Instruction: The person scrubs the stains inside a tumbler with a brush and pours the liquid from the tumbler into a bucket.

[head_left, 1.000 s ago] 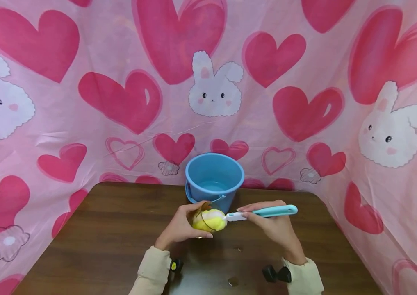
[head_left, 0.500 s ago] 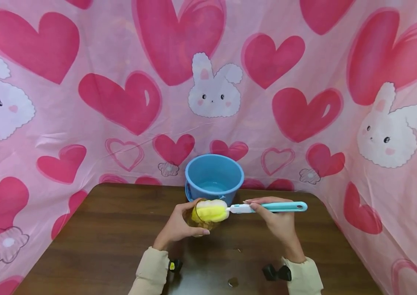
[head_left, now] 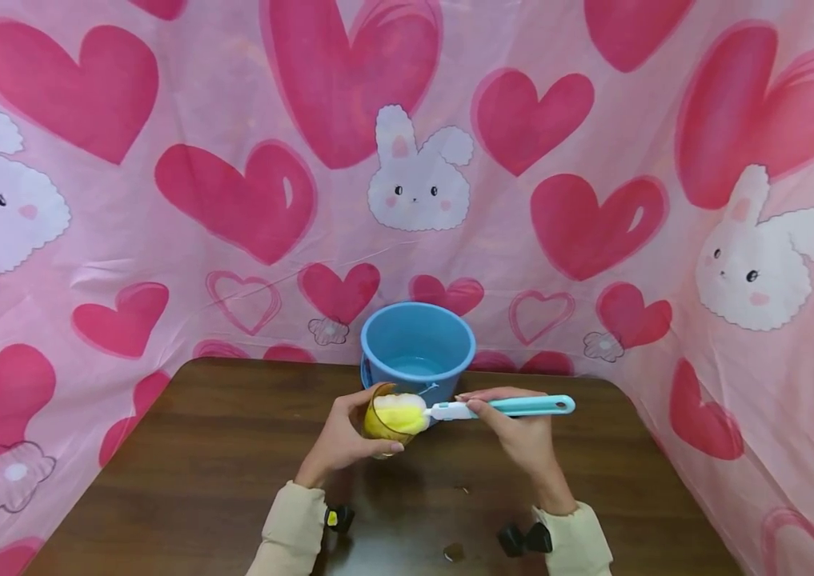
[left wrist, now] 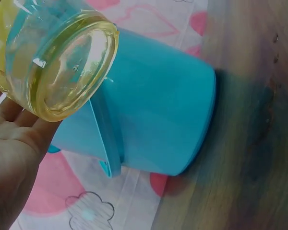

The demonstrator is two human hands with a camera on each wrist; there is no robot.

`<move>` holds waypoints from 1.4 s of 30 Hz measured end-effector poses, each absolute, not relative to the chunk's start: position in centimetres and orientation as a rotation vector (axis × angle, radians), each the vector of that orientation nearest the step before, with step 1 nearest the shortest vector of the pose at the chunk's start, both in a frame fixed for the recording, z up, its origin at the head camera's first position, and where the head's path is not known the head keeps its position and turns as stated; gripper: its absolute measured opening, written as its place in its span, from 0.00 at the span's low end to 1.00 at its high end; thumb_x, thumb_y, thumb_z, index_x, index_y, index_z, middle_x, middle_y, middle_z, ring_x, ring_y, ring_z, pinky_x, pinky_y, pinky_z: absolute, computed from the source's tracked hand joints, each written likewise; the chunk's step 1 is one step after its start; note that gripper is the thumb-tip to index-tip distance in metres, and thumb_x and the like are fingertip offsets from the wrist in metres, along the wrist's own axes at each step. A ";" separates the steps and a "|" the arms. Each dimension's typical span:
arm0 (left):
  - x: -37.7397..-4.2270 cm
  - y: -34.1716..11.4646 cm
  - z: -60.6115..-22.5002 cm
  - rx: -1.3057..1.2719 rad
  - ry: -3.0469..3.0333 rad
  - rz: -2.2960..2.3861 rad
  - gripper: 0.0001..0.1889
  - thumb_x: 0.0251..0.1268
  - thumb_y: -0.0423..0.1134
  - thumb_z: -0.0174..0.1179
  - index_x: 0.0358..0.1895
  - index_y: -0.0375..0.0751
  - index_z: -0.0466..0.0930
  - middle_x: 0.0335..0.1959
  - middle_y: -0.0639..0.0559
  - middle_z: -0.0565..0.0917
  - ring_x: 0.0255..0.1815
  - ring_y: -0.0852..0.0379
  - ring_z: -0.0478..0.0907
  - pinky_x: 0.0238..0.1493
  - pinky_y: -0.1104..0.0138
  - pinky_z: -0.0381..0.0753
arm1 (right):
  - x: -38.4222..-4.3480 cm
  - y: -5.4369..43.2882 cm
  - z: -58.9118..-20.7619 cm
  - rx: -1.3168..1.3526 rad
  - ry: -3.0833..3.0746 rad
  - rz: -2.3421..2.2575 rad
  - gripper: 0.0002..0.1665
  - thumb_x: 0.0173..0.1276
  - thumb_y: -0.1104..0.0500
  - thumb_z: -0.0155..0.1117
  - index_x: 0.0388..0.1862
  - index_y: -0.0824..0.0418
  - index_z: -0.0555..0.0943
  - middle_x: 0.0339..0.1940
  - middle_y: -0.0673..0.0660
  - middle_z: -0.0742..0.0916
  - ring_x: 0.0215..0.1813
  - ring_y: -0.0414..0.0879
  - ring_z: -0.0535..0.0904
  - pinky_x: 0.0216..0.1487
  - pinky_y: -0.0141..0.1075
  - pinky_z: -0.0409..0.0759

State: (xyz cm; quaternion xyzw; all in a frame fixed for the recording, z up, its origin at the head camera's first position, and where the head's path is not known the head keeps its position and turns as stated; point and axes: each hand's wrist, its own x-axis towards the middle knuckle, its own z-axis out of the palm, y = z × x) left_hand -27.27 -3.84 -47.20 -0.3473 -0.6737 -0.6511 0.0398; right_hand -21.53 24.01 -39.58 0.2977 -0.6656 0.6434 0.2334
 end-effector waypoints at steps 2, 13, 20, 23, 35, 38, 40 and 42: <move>-27.3 -4.0 -47.2 -1.050 -2.058 -1.983 0.41 0.49 0.38 0.80 0.71 0.41 0.74 0.65 0.42 0.80 0.62 0.50 0.79 0.62 0.62 0.80 | -21.4 24.0 -39.4 0.810 -1.831 1.747 0.11 0.59 0.80 0.69 0.43 0.78 0.85 0.41 0.54 0.93 0.44 0.50 0.91 0.47 0.40 0.87; -27.1 -4.2 -46.8 -1.068 -1.987 -2.031 0.41 0.47 0.33 0.81 0.69 0.44 0.76 0.60 0.46 0.84 0.57 0.51 0.81 0.56 0.58 0.85 | -20.4 25.7 -38.0 0.755 -1.661 1.690 0.12 0.58 0.83 0.67 0.42 0.79 0.85 0.41 0.56 0.92 0.45 0.47 0.90 0.47 0.35 0.87; -27.2 -4.5 -46.8 -1.124 -1.909 -2.073 0.38 0.50 0.32 0.79 0.69 0.42 0.76 0.59 0.43 0.83 0.56 0.45 0.82 0.55 0.55 0.85 | -20.5 25.4 -38.1 0.776 -1.599 1.700 0.12 0.58 0.84 0.66 0.41 0.79 0.85 0.42 0.57 0.92 0.45 0.48 0.90 0.49 0.36 0.86; -27.2 -4.5 -46.7 -1.133 -1.907 -2.062 0.38 0.51 0.33 0.79 0.69 0.43 0.76 0.59 0.44 0.84 0.56 0.49 0.82 0.55 0.56 0.85 | -20.7 25.0 -38.3 0.803 -1.596 1.711 0.11 0.59 0.83 0.66 0.41 0.80 0.85 0.42 0.57 0.92 0.45 0.48 0.90 0.49 0.36 0.86; -27.0 -4.7 -46.4 -1.097 -1.923 -2.013 0.39 0.53 0.33 0.77 0.71 0.41 0.73 0.62 0.47 0.82 0.58 0.51 0.80 0.57 0.59 0.84 | -20.9 24.2 -39.1 0.732 -1.744 1.698 0.09 0.61 0.79 0.68 0.42 0.79 0.85 0.42 0.52 0.93 0.45 0.47 0.90 0.48 0.37 0.87; -26.7 -4.7 -46.3 -1.074 -1.954 -1.998 0.39 0.53 0.34 0.78 0.71 0.43 0.73 0.61 0.47 0.82 0.57 0.51 0.80 0.55 0.58 0.85 | -20.9 23.8 -39.3 0.716 -1.770 1.704 0.09 0.62 0.77 0.69 0.41 0.79 0.84 0.42 0.50 0.93 0.45 0.47 0.90 0.48 0.38 0.87; -26.6 -4.8 -46.3 -1.058 -1.962 -1.988 0.39 0.53 0.34 0.78 0.72 0.44 0.73 0.61 0.47 0.82 0.57 0.50 0.80 0.54 0.58 0.85 | -20.9 23.6 -39.3 0.717 -1.768 1.717 0.09 0.62 0.77 0.69 0.41 0.80 0.84 0.42 0.49 0.92 0.45 0.48 0.90 0.49 0.39 0.87; -26.7 -4.8 -46.3 -1.042 -1.961 -1.987 0.39 0.53 0.33 0.78 0.72 0.44 0.73 0.62 0.47 0.82 0.58 0.50 0.79 0.54 0.58 0.85 | -20.9 23.4 -39.3 0.723 -1.749 1.735 0.09 0.61 0.77 0.69 0.41 0.81 0.84 0.41 0.50 0.92 0.45 0.48 0.90 0.49 0.40 0.87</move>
